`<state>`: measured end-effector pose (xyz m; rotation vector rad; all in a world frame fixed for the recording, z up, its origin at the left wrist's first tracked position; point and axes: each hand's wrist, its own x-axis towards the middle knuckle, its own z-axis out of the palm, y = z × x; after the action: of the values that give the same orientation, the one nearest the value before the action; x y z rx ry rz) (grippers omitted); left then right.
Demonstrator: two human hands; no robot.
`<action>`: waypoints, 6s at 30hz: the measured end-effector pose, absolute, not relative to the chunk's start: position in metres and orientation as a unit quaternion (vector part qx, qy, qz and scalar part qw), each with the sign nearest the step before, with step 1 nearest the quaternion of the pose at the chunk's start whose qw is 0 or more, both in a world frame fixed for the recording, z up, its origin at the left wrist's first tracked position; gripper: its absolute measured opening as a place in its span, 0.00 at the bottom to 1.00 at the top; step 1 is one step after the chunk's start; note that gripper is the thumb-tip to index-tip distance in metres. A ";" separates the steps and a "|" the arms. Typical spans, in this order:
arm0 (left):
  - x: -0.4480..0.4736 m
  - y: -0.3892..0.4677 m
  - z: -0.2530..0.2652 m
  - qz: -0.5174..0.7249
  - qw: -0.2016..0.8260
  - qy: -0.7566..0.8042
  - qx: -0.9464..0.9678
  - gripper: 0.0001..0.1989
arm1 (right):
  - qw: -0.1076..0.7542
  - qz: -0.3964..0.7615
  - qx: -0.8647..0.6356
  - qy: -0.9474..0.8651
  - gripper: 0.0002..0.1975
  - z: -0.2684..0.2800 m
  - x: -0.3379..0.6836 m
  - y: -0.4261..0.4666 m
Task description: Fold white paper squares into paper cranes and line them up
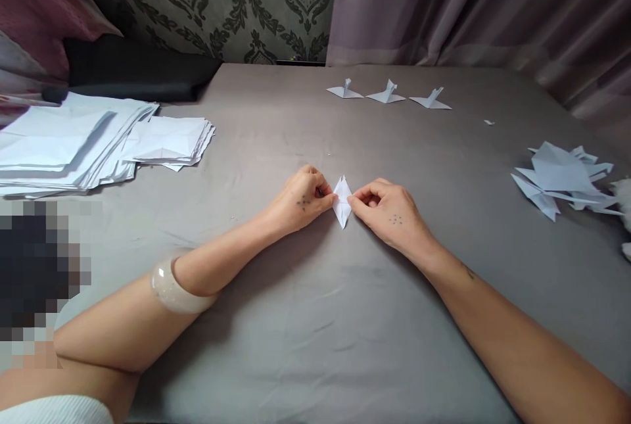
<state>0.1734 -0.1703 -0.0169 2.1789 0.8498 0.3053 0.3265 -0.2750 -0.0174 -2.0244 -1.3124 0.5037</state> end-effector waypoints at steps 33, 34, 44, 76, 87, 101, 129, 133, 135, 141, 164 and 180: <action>0.164 -0.188 -0.004 0.110 0.220 0.251 0.936 0.11 | 0.095 -0.047 -0.666 -0.738 0.14 -0.010 0.330 -0.304; 0.165 -0.187 -0.006 0.127 0.249 0.269 0.922 0.09 | 0.103 -0.042 -0.670 -0.734 0.14 -0.010 0.330 -0.303; 0.176 -0.177 -0.016 0.156 0.352 0.381 0.841 0.10 | 0.210 0.045 -0.706 -0.675 0.14 -0.016 0.333 -0.297; 0.178 -0.196 -0.008 0.263 0.698 0.234 0.623 0.15 | 0.608 0.569 -0.494 -0.250 0.12 0.002 0.322 -0.291; 0.174 -0.193 -0.007 0.372 0.416 0.236 0.796 0.05 | 0.559 0.262 -0.614 -0.492 0.14 -0.007 0.326 -0.289; 0.167 -0.188 -0.013 0.195 -0.002 0.102 0.975 0.13 | 0.207 -0.092 -0.654 -0.721 0.13 -0.015 0.324 -0.298; 0.171 -0.174 -0.014 0.138 0.357 0.303 0.873 0.12 | 0.326 0.194 -0.748 -0.545 0.12 -0.019 0.329 -0.279; 0.172 -0.172 -0.014 0.132 0.370 0.307 0.867 0.12 | 0.318 0.197 -0.756 -0.537 0.11 -0.018 0.330 -0.277; 0.171 -0.171 -0.014 0.128 0.376 0.305 0.865 0.12 | 0.316 0.201 -0.758 -0.534 0.10 -0.018 0.330 -0.277; 0.171 -0.171 -0.014 0.126 0.382 0.303 0.864 0.12 | 0.326 0.206 -0.758 -0.526 0.11 -0.019 0.330 -0.277; 0.166 -0.187 -0.020 0.141 0.141 0.139 0.970 0.15 | 0.254 0.096 -0.723 -0.635 0.11 -0.018 0.320 -0.287; 0.173 -0.171 -0.019 0.165 0.345 0.199 0.902 0.09 | 0.312 0.200 -0.704 -0.605 0.10 -0.024 0.338 -0.272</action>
<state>0.1729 -0.1714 -0.0194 2.3436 0.5162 0.4297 0.3382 -0.2724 -0.0237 -1.8587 -1.5970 0.5264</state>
